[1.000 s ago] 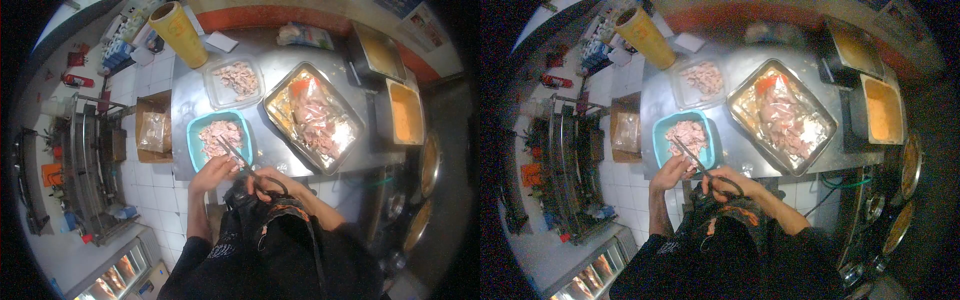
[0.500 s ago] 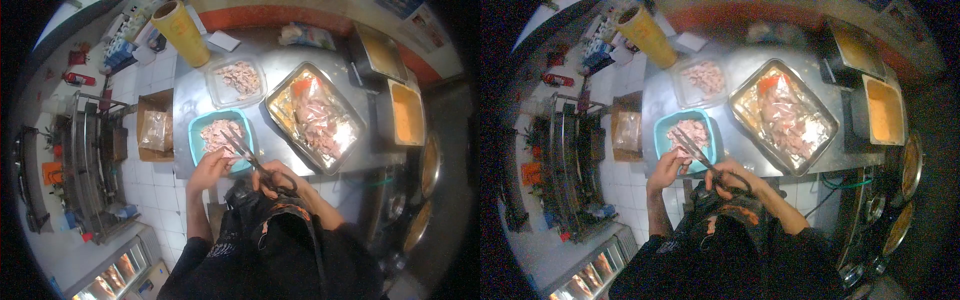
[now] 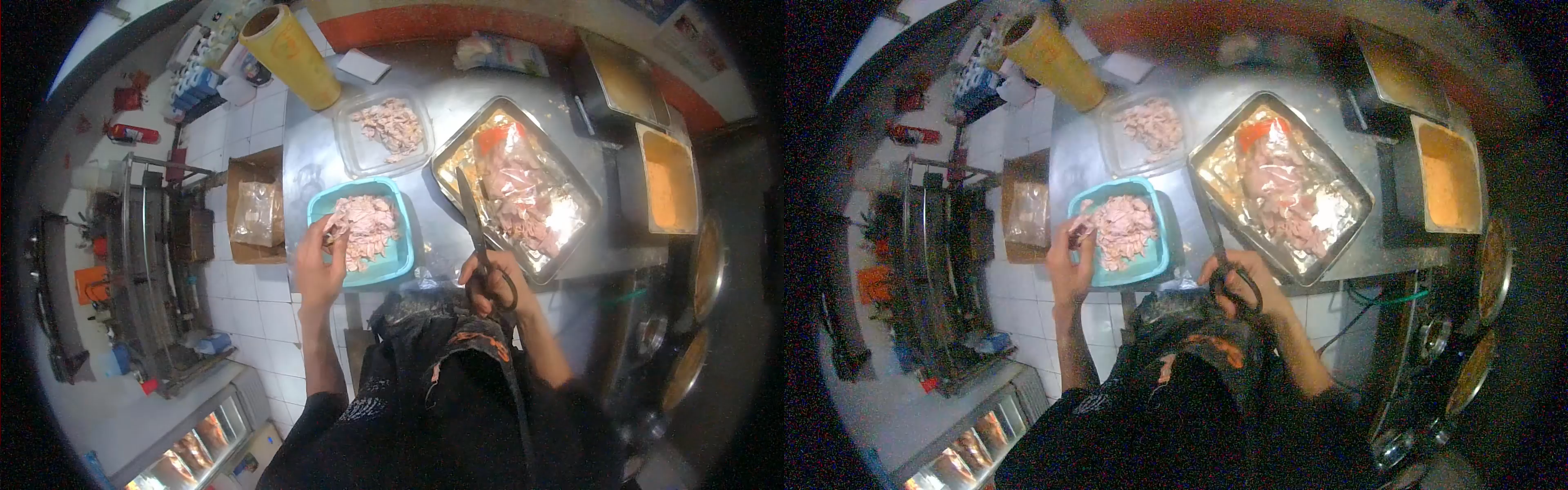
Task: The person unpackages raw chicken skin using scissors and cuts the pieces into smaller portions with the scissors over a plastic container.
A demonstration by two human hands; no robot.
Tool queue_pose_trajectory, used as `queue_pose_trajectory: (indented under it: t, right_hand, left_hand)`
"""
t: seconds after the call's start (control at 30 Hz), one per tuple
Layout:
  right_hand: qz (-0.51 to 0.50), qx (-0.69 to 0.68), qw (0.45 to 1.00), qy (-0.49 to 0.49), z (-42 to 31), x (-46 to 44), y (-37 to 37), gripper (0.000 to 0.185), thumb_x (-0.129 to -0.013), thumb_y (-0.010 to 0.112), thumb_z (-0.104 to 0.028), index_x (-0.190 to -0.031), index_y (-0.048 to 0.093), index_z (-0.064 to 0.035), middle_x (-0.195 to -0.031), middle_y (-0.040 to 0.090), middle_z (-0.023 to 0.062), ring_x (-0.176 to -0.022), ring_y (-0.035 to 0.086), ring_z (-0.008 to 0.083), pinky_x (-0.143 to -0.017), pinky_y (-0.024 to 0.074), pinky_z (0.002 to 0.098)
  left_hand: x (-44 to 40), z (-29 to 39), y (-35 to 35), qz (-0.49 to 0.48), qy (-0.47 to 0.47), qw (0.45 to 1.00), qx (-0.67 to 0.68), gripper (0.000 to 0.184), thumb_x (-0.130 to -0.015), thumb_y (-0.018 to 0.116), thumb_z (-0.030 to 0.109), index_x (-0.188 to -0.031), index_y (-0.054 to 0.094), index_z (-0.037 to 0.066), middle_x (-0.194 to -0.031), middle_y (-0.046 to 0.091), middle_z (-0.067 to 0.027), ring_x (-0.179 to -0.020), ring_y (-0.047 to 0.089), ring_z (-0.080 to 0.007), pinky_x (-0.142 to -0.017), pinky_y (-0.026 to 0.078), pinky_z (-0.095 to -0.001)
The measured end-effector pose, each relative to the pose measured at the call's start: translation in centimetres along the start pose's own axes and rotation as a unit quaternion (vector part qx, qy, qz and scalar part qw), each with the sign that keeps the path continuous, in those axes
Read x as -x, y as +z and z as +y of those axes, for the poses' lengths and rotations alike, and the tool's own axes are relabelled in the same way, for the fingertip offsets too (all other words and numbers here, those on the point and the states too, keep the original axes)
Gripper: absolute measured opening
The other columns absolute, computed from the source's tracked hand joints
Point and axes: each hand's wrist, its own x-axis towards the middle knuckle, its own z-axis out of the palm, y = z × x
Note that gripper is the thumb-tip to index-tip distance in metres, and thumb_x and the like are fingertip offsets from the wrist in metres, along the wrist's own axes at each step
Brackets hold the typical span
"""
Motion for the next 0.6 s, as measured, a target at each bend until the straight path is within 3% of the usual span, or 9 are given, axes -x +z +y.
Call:
queue_pose_trajectory:
  t: [0.1,0.13,0.23,0.33,0.43,0.47,0.5,0.57,0.6]
  right_hand:
    - [0.013,-0.010,1.000,-0.009,0.6,0.3,-0.3,0.069,-0.089,0.065,-0.068,-0.101,0.066,-0.0001,-0.058,0.055,-0.0002,-0.047,0.051,0.0075,-0.044,0.0378,0.0232]
    - [0.017,-0.013,1.000,-0.013,0.8,0.3,-0.4,0.069,-0.089,0.065,-0.068,-0.101,0.066,-0.0001,-0.058,0.055,-0.0002,-0.046,0.051,0.0076,-0.044,0.0377,0.0232]
    - [0.045,-0.002,0.999,-0.031,0.5,1.2,-0.8,0.072,-0.088,0.064,-0.070,-0.104,0.064,0.0009,-0.057,0.055,0.0010,-0.046,0.052,0.0085,-0.043,0.0400,0.0241]
    - [0.092,-0.017,0.994,-0.055,0.6,2.1,-2.0,0.078,-0.085,0.063,-0.074,-0.104,0.063,0.0020,-0.055,0.055,0.0024,-0.044,0.052,0.0101,-0.041,0.0415,0.0252]
    - [0.164,-0.015,0.979,-0.119,0.3,3.7,-3.4,0.083,-0.083,0.060,-0.078,-0.103,0.061,0.0028,-0.052,0.054,0.0040,-0.041,0.051,0.0118,-0.039,0.0430,0.0262]
    - [0.203,-0.010,0.968,-0.148,0.4,4.3,-4.0,0.083,-0.085,0.056,-0.078,-0.102,0.060,0.0036,-0.051,0.054,0.0051,-0.038,0.050,0.0128,-0.037,0.0421,0.0257]
    - [0.190,-0.034,0.968,-0.160,0.9,5.3,-5.5,0.087,-0.087,0.050,-0.080,-0.104,0.059,0.0048,-0.054,0.056,0.0088,-0.041,0.054,0.0161,-0.041,0.0469,0.0285]
    - [0.176,-0.081,0.939,-0.283,-0.1,5.9,-6.2,0.092,-0.086,0.045,-0.084,-0.106,0.057,0.0051,-0.059,0.059,0.0127,-0.049,0.059,0.0218,-0.048,0.0513,0.0336]
    - [0.195,-0.050,0.936,-0.289,-0.6,7.1,-6.7,0.095,-0.087,0.040,-0.085,-0.111,0.055,0.0049,-0.065,0.060,0.0146,-0.060,0.063,0.0262,-0.058,0.0532,0.0373]
  left_hand:
    - [-0.4,-1.4,2.0,-0.121,-0.094,0.988,-0.032,0.059,-0.092,0.071,0.018,-0.144,0.049,0.001,-0.125,0.063,-0.0197,-0.102,0.068,-0.0286,-0.087,0.053,-0.0411]
    - [-0.4,-2.4,1.6,-0.198,-0.064,0.975,-0.080,0.072,-0.089,0.074,0.021,-0.150,0.042,0.003,-0.133,0.057,-0.0200,-0.110,0.065,-0.0329,-0.091,0.052,-0.0437]
    - [-0.6,-2.2,1.2,-0.175,0.003,0.979,-0.101,0.068,-0.091,0.072,0.022,-0.149,0.042,0.001,-0.131,0.059,-0.0215,-0.119,0.060,-0.0380,-0.097,0.050,-0.0447]
    - [-1.3,-0.8,0.8,-0.136,-0.009,0.984,-0.119,0.061,-0.091,0.072,0.019,-0.145,0.048,0.003,-0.130,0.060,-0.0199,-0.113,0.062,-0.0368,-0.095,0.051,-0.0434]
    - [-3.0,2.1,2.0,-0.085,-0.011,0.995,-0.053,0.051,-0.091,0.072,0.016,-0.138,0.057,0.005,-0.128,0.062,-0.0182,-0.109,0.063,-0.0342,-0.093,0.051,-0.0416]
    - [-3.4,2.8,3.4,-0.060,0.010,0.998,-0.022,0.039,-0.091,0.072,0.014,-0.127,0.064,0.003,-0.120,0.066,-0.0167,-0.104,0.065,-0.0314,-0.090,0.051,-0.0401]
    - [-3.7,3.6,4.8,-0.094,0.024,0.995,0.003,0.036,-0.090,0.072,0.014,-0.124,0.065,0.003,-0.117,0.067,-0.0161,-0.102,0.066,-0.0313,-0.090,0.051,-0.0400]
    - [-4.3,5.7,8.0,-0.157,0.052,0.985,0.048,0.032,-0.090,0.072,0.014,-0.120,0.068,0.004,-0.111,0.069,-0.0150,-0.100,0.067,-0.0309,-0.088,0.052,-0.0397]
    - [-4.3,7.7,10.0,-0.182,0.078,0.978,0.067,0.027,-0.089,0.073,0.013,-0.114,0.070,0.004,-0.107,0.070,-0.0147,-0.098,0.068,-0.0320,-0.087,0.053,-0.0393]
